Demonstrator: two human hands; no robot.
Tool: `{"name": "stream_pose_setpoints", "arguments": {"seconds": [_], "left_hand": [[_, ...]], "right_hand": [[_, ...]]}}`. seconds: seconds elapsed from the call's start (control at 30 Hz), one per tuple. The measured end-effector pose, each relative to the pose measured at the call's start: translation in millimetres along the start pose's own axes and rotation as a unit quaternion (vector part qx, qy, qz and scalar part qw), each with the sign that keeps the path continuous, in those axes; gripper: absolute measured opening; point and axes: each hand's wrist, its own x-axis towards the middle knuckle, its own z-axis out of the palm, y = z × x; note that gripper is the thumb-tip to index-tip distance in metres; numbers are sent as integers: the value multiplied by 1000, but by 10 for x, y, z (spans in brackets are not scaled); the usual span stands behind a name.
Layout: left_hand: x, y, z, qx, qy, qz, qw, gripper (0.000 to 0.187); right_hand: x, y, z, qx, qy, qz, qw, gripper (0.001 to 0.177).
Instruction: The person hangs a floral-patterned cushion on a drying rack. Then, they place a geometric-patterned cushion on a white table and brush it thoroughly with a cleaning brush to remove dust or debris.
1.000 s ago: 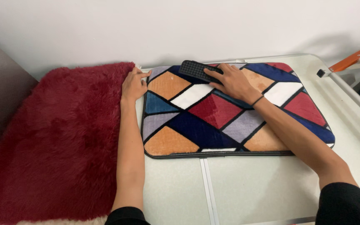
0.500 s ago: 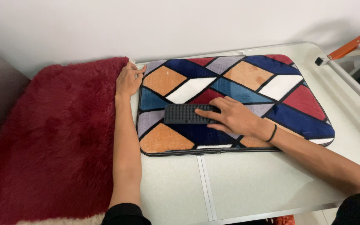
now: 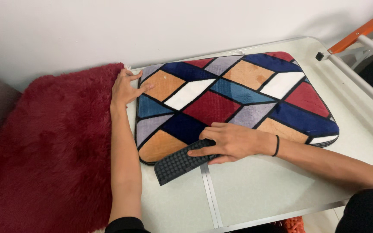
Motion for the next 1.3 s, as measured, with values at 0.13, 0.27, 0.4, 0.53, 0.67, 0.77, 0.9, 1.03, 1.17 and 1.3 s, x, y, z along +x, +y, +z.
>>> {"name": "stream_pose_setpoints", "arguments": {"seconds": [0.13,0.27,0.4,0.53,0.67,0.77,0.9,1.03,1.17,1.3], "left_hand": [[-11,47,-29,-2,-7,-10,1000,85],[-25,88,-80,-6,-3,-11,1000,83],[-43,103,-85,-9,-4,-6,1000,82],[-30,133,-87,-7,-7,-21,1000,81],[-40,148,-72,-1,-3,-37,999,78],[-36,150,-61,-3,2,-37,999,76],[-4,170,-70,-7,-8,-53,999,76],[-20,169,-76,-8,-5,-46,999,75],[-16,193,-76,-10,0,-49,999,74],[-4,224,-94,-30,-6,-58,998,73]], "right_hand": [[-60,365,-76,2,42,67,997,51],[-224,1157,-220,-99,17,199,975,57],[-565,2027,-282,-216,37,292,931,50],[-931,2556,-172,-260,29,383,886,49],[-1099,2552,-38,-271,63,356,892,51],[-1064,2249,-65,-243,51,355,901,51],[-957,1616,-141,-176,50,310,933,55],[-911,1026,-215,-150,-22,303,941,58],[-918,536,-215,-108,5,240,965,59],[-936,223,-253,-97,0,176,980,56]]}}
